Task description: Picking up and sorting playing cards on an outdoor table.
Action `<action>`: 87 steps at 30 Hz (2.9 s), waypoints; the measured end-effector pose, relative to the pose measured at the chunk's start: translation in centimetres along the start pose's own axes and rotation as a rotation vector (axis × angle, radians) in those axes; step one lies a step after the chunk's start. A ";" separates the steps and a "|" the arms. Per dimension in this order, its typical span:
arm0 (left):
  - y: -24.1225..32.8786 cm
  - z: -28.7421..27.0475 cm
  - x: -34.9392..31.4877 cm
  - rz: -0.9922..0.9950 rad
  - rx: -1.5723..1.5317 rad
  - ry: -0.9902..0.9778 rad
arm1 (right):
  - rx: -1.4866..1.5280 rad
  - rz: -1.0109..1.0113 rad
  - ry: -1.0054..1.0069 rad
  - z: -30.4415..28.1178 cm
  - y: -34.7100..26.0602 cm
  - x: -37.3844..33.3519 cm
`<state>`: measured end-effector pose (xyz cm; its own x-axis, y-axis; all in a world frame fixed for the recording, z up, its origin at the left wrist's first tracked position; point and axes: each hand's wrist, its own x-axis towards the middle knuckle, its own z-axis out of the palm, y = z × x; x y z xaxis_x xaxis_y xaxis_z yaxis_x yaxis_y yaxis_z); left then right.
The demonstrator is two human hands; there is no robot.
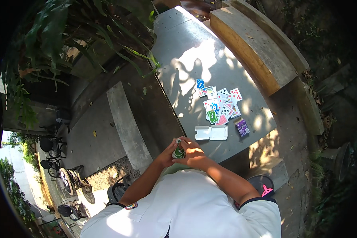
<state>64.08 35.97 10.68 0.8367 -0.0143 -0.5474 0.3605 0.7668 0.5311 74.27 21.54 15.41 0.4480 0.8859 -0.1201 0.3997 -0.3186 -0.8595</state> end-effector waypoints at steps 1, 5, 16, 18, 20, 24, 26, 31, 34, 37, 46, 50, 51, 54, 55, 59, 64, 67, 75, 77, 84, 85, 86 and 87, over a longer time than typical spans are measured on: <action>-0.1 -0.7 0.1 -0.021 -0.009 0.022 | 0.010 0.034 -0.054 -0.3 -0.3 0.4; 0.6 -2.8 -0.8 -0.175 -0.160 0.123 | 0.056 0.042 0.121 1.8 6.3 3.0; 0.0 -12.3 -6.5 -0.164 -0.400 0.532 | -0.416 0.932 0.327 -1.1 20.6 9.4; 0.1 -12.5 -6.9 -0.149 -0.402 0.554 | -0.477 0.948 0.330 -0.7 20.9 9.9; 0.2 -12.3 -7.3 -0.125 -0.443 0.568 | -0.565 0.972 0.314 -0.4 21.0 10.3; 0.2 -11.6 -6.9 -0.104 -0.463 0.570 | -0.590 0.952 0.358 -0.1 21.8 10.3; 0.1 -11.3 -6.6 -0.091 -0.457 0.571 | -0.580 0.938 0.372 -0.1 21.8 10.1; 0.2 -9.9 -4.8 -0.053 -0.384 0.553 | -0.346 0.825 0.426 0.2 20.1 9.5; 1.0 -7.8 -1.9 -0.043 -0.307 0.495 | -0.222 0.675 0.468 1.1 19.4 8.2; 0.4 -6.9 1.9 0.017 -0.363 0.289 | 0.112 0.508 0.416 2.1 17.2 6.2; 0.5 2.1 7.4 0.056 -0.294 0.215 | 0.361 0.351 0.198 -0.7 5.0 1.6; -1.0 3.1 8.9 0.053 -0.285 0.104 | 0.326 0.286 0.224 -1.8 4.9 -0.1; -1.2 3.6 9.2 0.041 -0.277 0.120 | 0.215 0.251 0.232 -2.2 5.0 -0.5; -1.6 5.0 9.6 0.006 -0.299 0.123 | 0.102 0.241 0.223 -2.9 4.8 -1.7; -1.6 5.5 9.7 -0.008 -0.297 0.118 | 0.079 0.226 0.261 -2.9 4.5 -2.1; -1.4 6.3 10.2 -0.092 -0.386 0.106 | 0.076 0.102 0.374 -2.7 3.0 -3.3; -1.2 5.4 12.5 -0.078 -0.502 0.087 | 0.244 -0.082 0.096 -2.7 -0.9 -4.5; -0.1 4.2 14.2 -0.170 -0.604 0.046 | 0.309 -0.263 0.024 -2.7 -4.6 -4.7; 2.9 2.6 17.9 -0.192 -0.674 0.086 | 0.380 -0.290 -0.012 -3.2 -7.2 -0.8; 3.5 1.8 19.0 -0.224 -0.705 0.106 | 0.403 -0.293 -0.022 -2.8 -7.7 0.6; 4.6 -2.0 20.6 -0.290 -0.608 0.135 | 0.764 0.096 0.307 -1.1 -4.0 5.7; 4.8 -4.8 20.6 -0.373 -0.529 0.104 | 0.799 0.168 0.371 -0.7 -2.6 6.9; 4.3 -5.2 21.1 -0.480 -0.435 0.041 | 0.778 0.174 0.412 -0.8 -0.7 6.8; 3.8 -5.4 20.5 -0.417 -0.276 0.160 | 0.764 0.300 0.507 -0.5 2.1 7.0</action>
<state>80.36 42.02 -1.98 0.5640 -0.2725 -0.7796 0.5094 0.8578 0.0687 78.69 26.92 13.01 0.8106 0.4955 -0.3121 -0.3357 -0.0437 -0.9410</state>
